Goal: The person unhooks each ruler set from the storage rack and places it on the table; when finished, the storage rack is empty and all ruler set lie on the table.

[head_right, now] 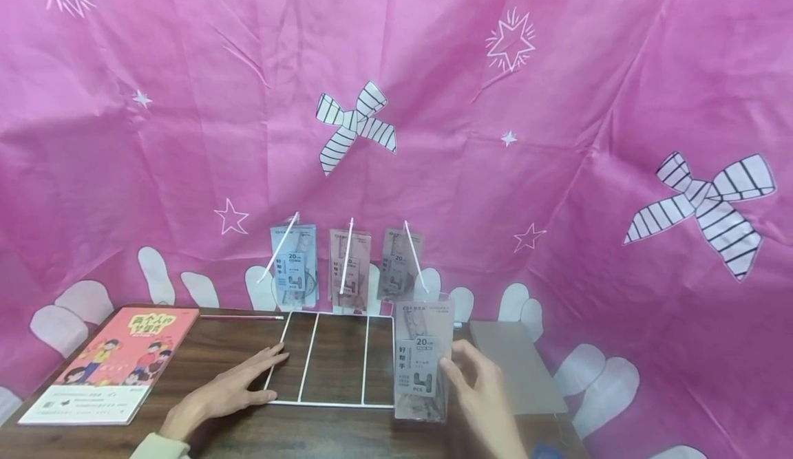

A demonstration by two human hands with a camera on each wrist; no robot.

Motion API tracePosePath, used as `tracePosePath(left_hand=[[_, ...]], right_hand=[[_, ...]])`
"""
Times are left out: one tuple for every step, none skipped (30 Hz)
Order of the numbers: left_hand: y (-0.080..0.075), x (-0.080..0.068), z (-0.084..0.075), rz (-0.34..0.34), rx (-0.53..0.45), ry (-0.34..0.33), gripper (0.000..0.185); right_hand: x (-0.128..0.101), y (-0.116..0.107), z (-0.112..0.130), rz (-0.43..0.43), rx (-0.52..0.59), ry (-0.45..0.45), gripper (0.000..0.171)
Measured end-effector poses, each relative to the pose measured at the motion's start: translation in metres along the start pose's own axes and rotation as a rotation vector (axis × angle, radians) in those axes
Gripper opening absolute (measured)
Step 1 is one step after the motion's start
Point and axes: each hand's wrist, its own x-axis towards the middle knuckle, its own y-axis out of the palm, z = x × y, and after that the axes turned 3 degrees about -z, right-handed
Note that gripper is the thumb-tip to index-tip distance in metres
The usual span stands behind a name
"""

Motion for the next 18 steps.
tracePosePath(left_hand=[[-0.002, 0.0, -0.002, 0.004, -0.006, 0.002, 0.07], [-0.003, 0.0, -0.004, 0.004, -0.011, 0.01, 0.07], [-0.003, 0.0, -0.003, -0.003, -0.009, 0.015, 0.07], [-0.002, 0.0, -0.002, -0.012, -0.009, 0.02, 0.069], [0.0, -0.001, 0.0, -0.024, 0.002, 0.029, 0.069], [0.001, -0.001, 0.002, -0.032, 0.007, 0.031, 0.069], [0.003, -0.001, 0.003, -0.043, 0.016, 0.037, 0.069], [0.004, -0.001, 0.005, -0.051, 0.02, 0.038, 0.068], [0.005, -0.001, 0.007, -0.058, 0.042, 0.05, 0.068], [0.006, -0.001, 0.008, -0.063, 0.041, 0.052, 0.068], [0.006, -0.001, 0.009, -0.061, 0.035, 0.054, 0.068], [0.006, 0.0, 0.008, -0.057, 0.023, 0.051, 0.068], [0.004, 0.0, 0.007, -0.052, 0.011, 0.055, 0.068], [0.003, 0.0, 0.005, -0.043, -0.004, 0.052, 0.069], [0.003, 0.0, 0.005, -0.039, 0.011, 0.063, 0.069], [0.002, 0.0, 0.003, -0.029, -0.007, 0.049, 0.069], [0.001, 0.001, 0.002, -0.02, -0.006, 0.047, 0.069], [0.0, 0.0, 0.001, -0.015, 0.003, 0.044, 0.069]], right_hand=[[0.0, -0.001, 0.001, 0.001, 0.002, 0.003, 0.01], [0.0, -0.002, 0.001, 0.001, 0.002, 0.008, 0.01], [0.0, -0.003, 0.001, 0.002, 0.003, 0.012, 0.009], [0.001, -0.004, 0.001, -0.001, 0.001, 0.014, 0.009], [0.001, -0.006, 0.0, -0.003, 0.001, 0.015, 0.009], [0.002, -0.007, -0.001, -0.003, 0.002, 0.018, 0.009], [0.002, -0.008, -0.003, -0.004, 0.003, 0.02, 0.008], [0.003, -0.009, -0.005, -0.006, 0.002, 0.022, 0.008], [0.004, -0.01, -0.007, -0.008, 0.0, 0.025, 0.007], [0.004, -0.011, -0.009, -0.011, -0.001, 0.029, 0.007], [0.005, -0.012, -0.012, -0.01, 0.005, 0.036, 0.006], [0.005, -0.013, -0.016, -0.008, 0.008, 0.044, 0.005], [0.006, -0.013, -0.019, -0.006, 0.012, 0.052, 0.005], [0.006, -0.013, -0.023, -0.004, 0.018, 0.062, 0.004], [0.006, -0.013, -0.027, 0.002, 0.028, 0.072, 0.004], [0.006, -0.013, -0.031, 0.01, 0.043, 0.083, 0.003], [0.006, -0.012, -0.037, 0.021, 0.056, 0.09, 0.002], [0.007, -0.011, -0.042, 0.034, 0.074, 0.102, 0.002]])
